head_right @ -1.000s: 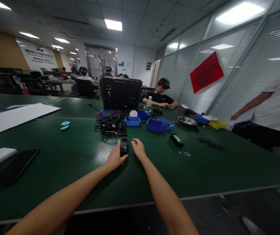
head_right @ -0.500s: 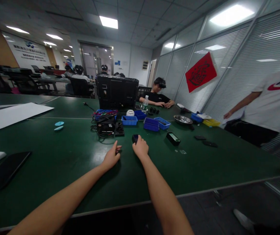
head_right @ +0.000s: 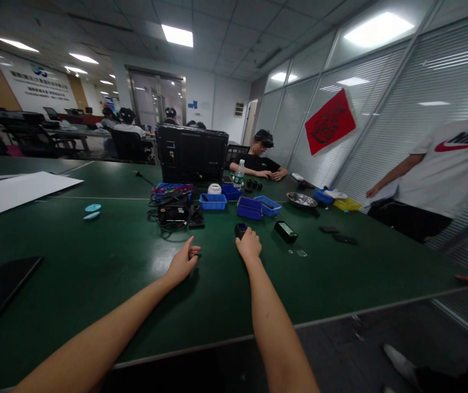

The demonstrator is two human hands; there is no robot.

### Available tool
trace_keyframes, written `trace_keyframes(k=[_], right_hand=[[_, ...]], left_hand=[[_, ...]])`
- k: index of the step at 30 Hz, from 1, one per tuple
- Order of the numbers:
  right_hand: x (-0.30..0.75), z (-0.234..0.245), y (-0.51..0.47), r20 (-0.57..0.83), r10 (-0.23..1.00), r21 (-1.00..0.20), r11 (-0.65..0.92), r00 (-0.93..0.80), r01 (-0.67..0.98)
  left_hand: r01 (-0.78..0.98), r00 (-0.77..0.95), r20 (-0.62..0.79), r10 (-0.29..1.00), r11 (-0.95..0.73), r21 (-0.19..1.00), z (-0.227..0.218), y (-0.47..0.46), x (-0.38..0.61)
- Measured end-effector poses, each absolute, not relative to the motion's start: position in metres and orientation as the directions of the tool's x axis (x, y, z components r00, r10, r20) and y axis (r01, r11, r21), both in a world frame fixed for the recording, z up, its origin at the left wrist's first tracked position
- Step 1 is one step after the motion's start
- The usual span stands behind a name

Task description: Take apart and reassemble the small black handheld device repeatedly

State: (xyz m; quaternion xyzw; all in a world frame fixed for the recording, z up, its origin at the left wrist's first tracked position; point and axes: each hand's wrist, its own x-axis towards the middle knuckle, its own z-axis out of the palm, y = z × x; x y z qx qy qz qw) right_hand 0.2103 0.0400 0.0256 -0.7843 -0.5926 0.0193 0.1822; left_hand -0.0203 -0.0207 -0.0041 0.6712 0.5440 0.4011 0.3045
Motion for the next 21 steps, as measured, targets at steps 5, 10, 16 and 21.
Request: trace_keyframes(k=[5,10,16,21], right_hand=[[0.213,0.031,0.037,0.222,0.925,-0.341,-0.223,0.309,0.913],[0.214,0.046,0.025,0.404,0.843,-0.423,-0.173,0.356,0.889],[0.202,0.046,0.024,0.475,0.798,-0.742,0.137,0.370,0.656],[0.181,0.025,0.032,0.206,0.967,-0.894,0.123,0.150,0.430]], left_hand=[[0.479,0.092,0.207,0.974,-0.225,0.848,-0.003,-0.021,-0.020],[0.470,0.080,0.201,0.976,-0.215,0.856,-0.001,-0.022,-0.019],[0.474,0.084,0.200,0.976,-0.216,0.854,0.001,-0.023,-0.020],[0.473,0.086,0.197,0.977,-0.214,0.854,0.002,-0.024,-0.019]])
